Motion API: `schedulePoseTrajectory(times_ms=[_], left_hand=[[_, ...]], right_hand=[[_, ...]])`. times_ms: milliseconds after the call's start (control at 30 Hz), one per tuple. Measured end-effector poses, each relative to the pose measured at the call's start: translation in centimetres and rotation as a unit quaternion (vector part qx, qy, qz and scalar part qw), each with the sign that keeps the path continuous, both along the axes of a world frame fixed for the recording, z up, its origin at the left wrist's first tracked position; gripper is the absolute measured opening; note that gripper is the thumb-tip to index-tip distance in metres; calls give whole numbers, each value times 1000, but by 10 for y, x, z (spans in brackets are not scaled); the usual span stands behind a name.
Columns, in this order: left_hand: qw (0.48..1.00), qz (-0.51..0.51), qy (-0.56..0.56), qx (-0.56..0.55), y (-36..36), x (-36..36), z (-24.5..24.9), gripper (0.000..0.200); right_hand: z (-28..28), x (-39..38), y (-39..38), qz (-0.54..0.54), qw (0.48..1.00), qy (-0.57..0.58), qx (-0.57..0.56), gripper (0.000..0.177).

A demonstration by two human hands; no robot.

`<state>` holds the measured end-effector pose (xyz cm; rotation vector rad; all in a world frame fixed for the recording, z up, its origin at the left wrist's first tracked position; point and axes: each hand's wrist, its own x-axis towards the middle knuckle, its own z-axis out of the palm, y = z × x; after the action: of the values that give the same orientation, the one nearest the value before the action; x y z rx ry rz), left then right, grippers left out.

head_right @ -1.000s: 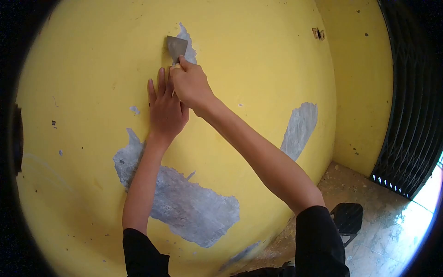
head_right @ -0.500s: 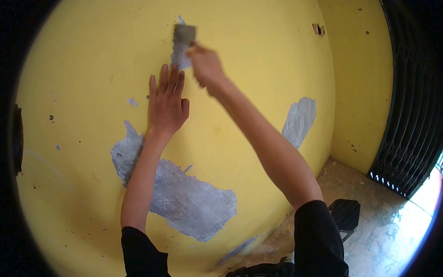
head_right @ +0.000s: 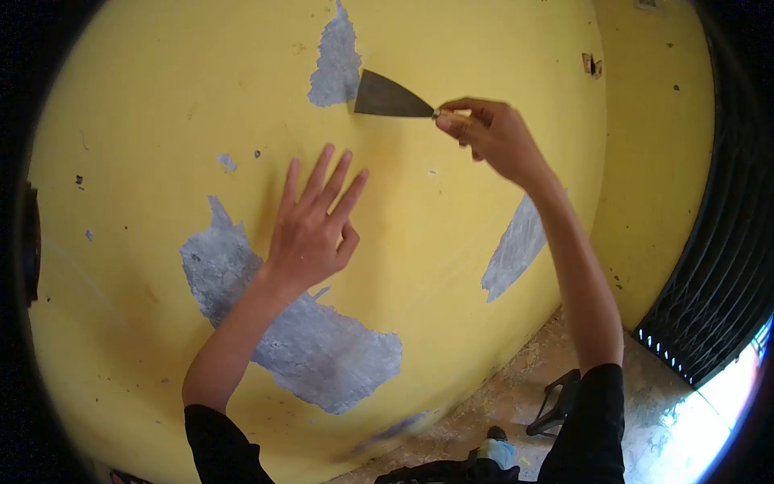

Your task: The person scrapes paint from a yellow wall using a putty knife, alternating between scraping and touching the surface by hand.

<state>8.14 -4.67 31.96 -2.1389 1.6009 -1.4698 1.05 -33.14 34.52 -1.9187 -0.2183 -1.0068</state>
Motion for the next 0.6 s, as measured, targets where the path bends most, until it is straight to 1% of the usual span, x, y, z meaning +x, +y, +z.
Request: schedulePoseTrajectory(times_ms=[67,100,133,167,200,233,267,300,333,367,400,433,467,500,567,600], left_hand=[[997,18,-64,-37,-6,-5,20,58],[997,25,-61,-38,-9,-3,33,58],[993,29,-92,-75,-11,0,47,55],[986,35,-124,-110,-13,4,61,53],[985,45,-125,-109,-15,8,76,53],[981,42,-135,-133,-18,11,92,53],[976,41,-145,-157,-21,15,104,54],[975,53,-148,-157,-24,18,113,54],[976,65,-146,-151,-29,20,121,52],[976,77,-144,-145,-33,22,127,49],[975,88,-147,-145,-37,22,131,49],[970,152,-124,-145,-41,22,134,44],[961,214,-100,-144,-45,23,136,40],[959,223,-101,-143,-44,29,136,40],[968,95,-157,-174,-36,41,135,40],[967,100,-160,-172,-36,42,134,40]], right_hand=[[22,-1,-12,-35,997,27,-69,41],[34,-3,-15,-55,992,43,-106,41],[42,2,-17,-45,990,-1,-137,40],[50,15,-27,18,991,-27,-129,38],[61,20,-31,14,989,-27,-145,38],[75,19,-31,10,987,-28,-161,37],[90,15,-30,18,983,-9,-185,40],[101,15,-29,25,978,8,-209,44],[99,30,-29,35,970,-107,-216,24],[108,36,-31,46,969,-111,-217,24],[120,40,-35,68,964,-88,-243,38],[129,40,-33,90,957,-65,-269,58],[129,41,-30,110,961,-83,-240,56],[130,46,-28,118,960,-84,-239,56],[130,54,-25,120,980,-119,-109,49],[125,61,-17,169,965,-187,-67,44]])
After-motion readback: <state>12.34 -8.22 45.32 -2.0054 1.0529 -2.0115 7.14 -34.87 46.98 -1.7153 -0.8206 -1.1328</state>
